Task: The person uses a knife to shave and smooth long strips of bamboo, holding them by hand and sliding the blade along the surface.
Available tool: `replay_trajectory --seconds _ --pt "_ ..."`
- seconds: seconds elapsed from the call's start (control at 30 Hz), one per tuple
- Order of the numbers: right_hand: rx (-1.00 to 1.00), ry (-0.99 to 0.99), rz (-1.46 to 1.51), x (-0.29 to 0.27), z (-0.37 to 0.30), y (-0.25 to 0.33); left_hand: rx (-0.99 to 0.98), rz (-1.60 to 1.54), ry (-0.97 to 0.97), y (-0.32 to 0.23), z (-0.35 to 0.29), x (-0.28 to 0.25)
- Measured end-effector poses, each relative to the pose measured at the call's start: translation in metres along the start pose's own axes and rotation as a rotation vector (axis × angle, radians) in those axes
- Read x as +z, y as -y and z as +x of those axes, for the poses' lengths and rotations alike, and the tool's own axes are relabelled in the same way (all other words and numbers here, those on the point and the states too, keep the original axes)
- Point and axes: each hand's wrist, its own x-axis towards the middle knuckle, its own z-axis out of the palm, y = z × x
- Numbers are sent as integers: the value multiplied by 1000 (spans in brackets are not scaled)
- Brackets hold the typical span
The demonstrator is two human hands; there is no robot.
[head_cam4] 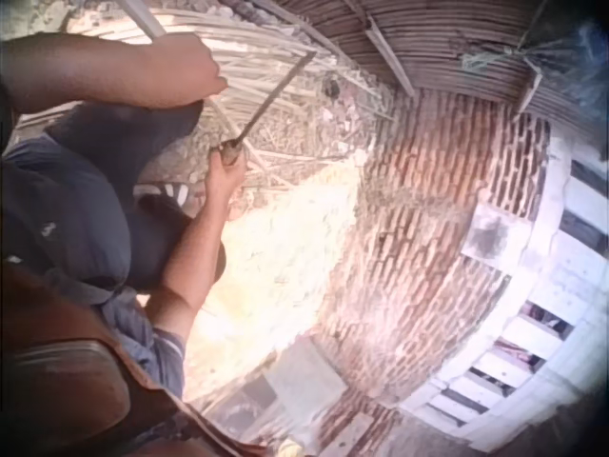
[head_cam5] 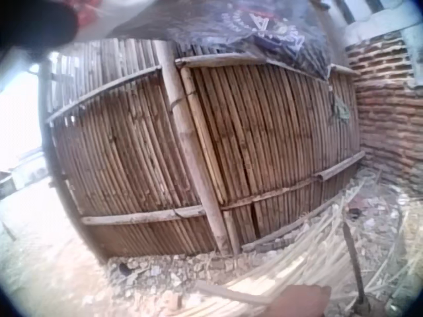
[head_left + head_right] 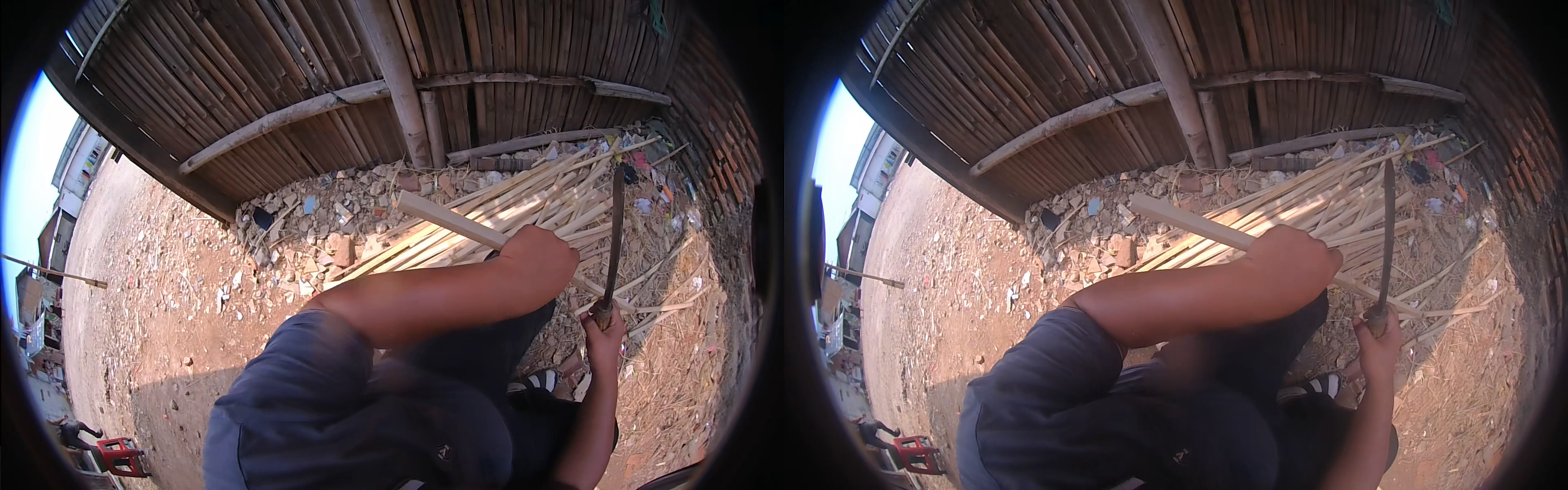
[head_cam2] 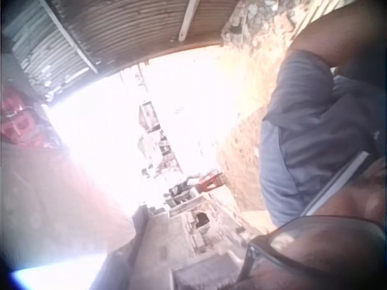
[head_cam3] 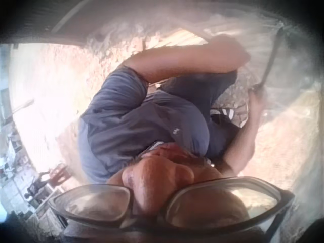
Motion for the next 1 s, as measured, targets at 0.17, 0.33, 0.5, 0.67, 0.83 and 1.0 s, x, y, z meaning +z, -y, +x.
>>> replay_trajectory --seconds 0.17,0.33,0.5,0.67,0.83,1.0 --pt "-26 11 111 -3 16 -17 25 83 129 -6 35 14" --pt "76 -72 183 -12 8 -14 67 293 87 -9 70 19" --pt "95 -115 200 -26 2 -19 90 447 119 -12 92 22" --pt "116 -138 235 -29 1 -16 78 457 75 -12 104 35" --pt "67 -154 268 -31 2 -15 53 568 112 -7 113 30" --pt "84 -178 321 -33 1 -11 -53 706 278 0 116 -11"
